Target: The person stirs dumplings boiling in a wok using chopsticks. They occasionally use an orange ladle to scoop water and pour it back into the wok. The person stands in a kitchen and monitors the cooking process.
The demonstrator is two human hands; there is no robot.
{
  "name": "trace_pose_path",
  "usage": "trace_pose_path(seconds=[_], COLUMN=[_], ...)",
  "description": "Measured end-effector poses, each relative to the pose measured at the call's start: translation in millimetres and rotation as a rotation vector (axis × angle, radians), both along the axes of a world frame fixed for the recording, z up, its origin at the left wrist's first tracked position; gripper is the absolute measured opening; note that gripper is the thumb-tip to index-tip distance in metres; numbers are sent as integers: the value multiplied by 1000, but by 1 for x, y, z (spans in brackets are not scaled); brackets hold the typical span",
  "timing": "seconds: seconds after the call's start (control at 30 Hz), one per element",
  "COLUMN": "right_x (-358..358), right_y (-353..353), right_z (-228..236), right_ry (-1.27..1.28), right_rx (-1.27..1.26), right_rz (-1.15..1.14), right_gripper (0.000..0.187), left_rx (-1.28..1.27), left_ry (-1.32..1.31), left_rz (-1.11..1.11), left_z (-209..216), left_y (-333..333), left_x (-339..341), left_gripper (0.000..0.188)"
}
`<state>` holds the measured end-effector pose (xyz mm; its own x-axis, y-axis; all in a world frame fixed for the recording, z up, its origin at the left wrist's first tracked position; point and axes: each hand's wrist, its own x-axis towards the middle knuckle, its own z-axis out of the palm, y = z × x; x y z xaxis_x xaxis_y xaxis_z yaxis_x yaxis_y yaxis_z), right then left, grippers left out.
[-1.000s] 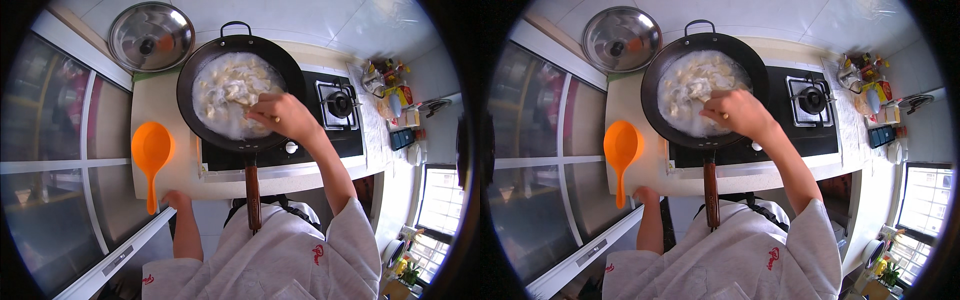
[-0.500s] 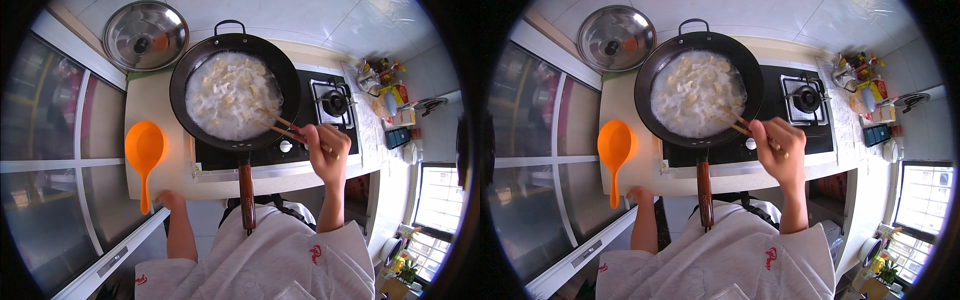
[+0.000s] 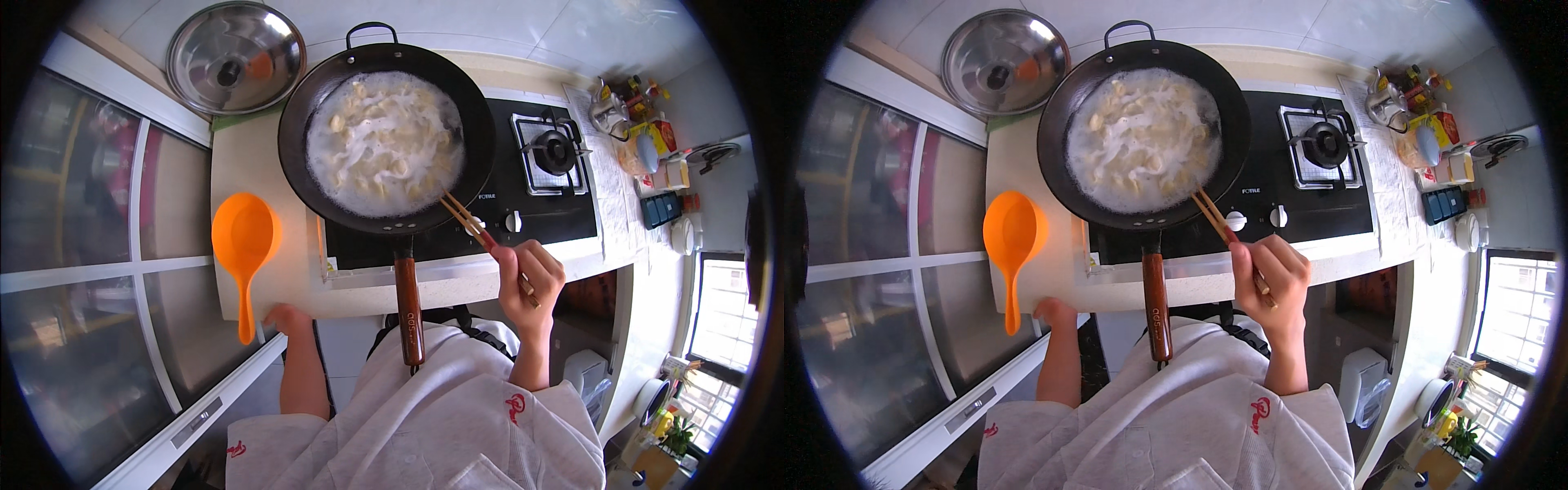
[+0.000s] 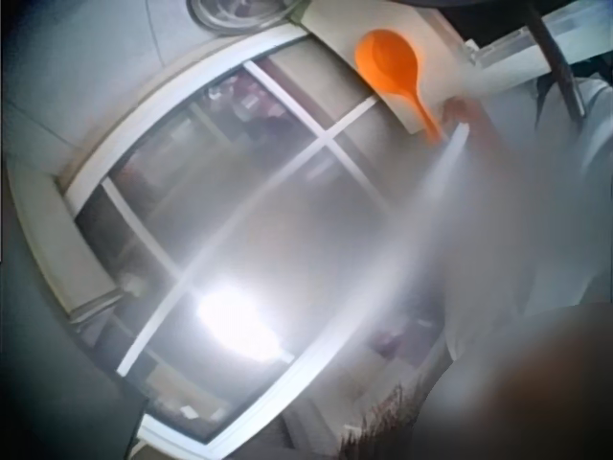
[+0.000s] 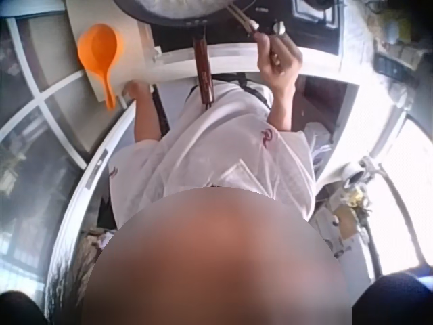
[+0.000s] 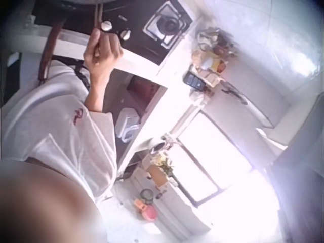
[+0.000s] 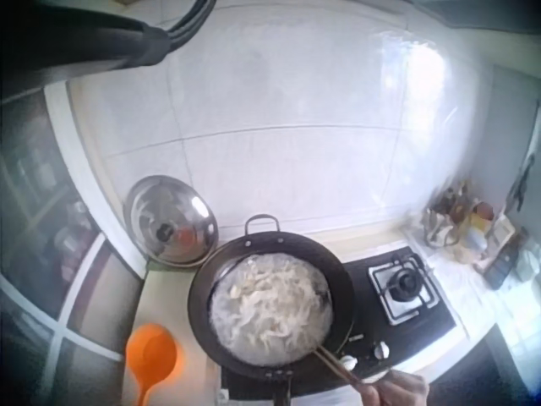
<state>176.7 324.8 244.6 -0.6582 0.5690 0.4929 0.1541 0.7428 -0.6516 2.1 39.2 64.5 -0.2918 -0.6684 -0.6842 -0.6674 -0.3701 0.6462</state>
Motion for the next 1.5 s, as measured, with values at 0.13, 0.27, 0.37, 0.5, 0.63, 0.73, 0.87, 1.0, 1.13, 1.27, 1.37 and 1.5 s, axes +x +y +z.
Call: trace_pose_path(seconds=[0.13, 0.27, 0.37, 0.5, 0.63, 0.73, 0.87, 1.0, 1.13, 1.27, 1.37, 1.5], right_x=[3, 6, 5, 3, 2, 4, 3, 4, 4, 5, 6, 7], right_y=[-1, -2, -3, -4, -4, -5, -5, -5, -5, -4, -3, -2], right_z=[1, 0, 2, -1, 0, 0, 0, -2, -1, -2, -1, 0], right_ry=[62, 94, 67, 113, 97, 99, 117, 129, 128, 126, 124, 113], right_rx=[30, 50, 56, 91, 103, 121, 141, 156, 166, 185, 185, 171], right_rz=[75, 68, 60, 70, 68, 65, 69, 81, 80, 73, 80, 70], right_gripper=[19, 16, 15, 16, 18, 19, 20, 20, 19, 20, 20, 21], left_rx=[24, 140, 128, 55, 49, 19, 64, 26, 76, 46, 70, 75], left_ry=[-10, 75, 78, 49, 15, -15, 42, 5, 28, 3, 12, -1], left_rz=[37, 118, 160, 47, -2, -59, -45, 16, 134, 169, 148, 129], left_z=[-4, -19, -24, -33, -22, -19, -3, -43, -33, -19, -29, -20], left_y=[-3, -15, -17, -23, -18, -16, -6, -28, -22, -11, -19, -13], left_x=[0, 0, -1, 0, 0, 1, 2, -1, -3, -4, -3, -4], left_gripper=[79, 80, 80, 77, 69, 67, 66, 67, 75, 79, 81, 75])
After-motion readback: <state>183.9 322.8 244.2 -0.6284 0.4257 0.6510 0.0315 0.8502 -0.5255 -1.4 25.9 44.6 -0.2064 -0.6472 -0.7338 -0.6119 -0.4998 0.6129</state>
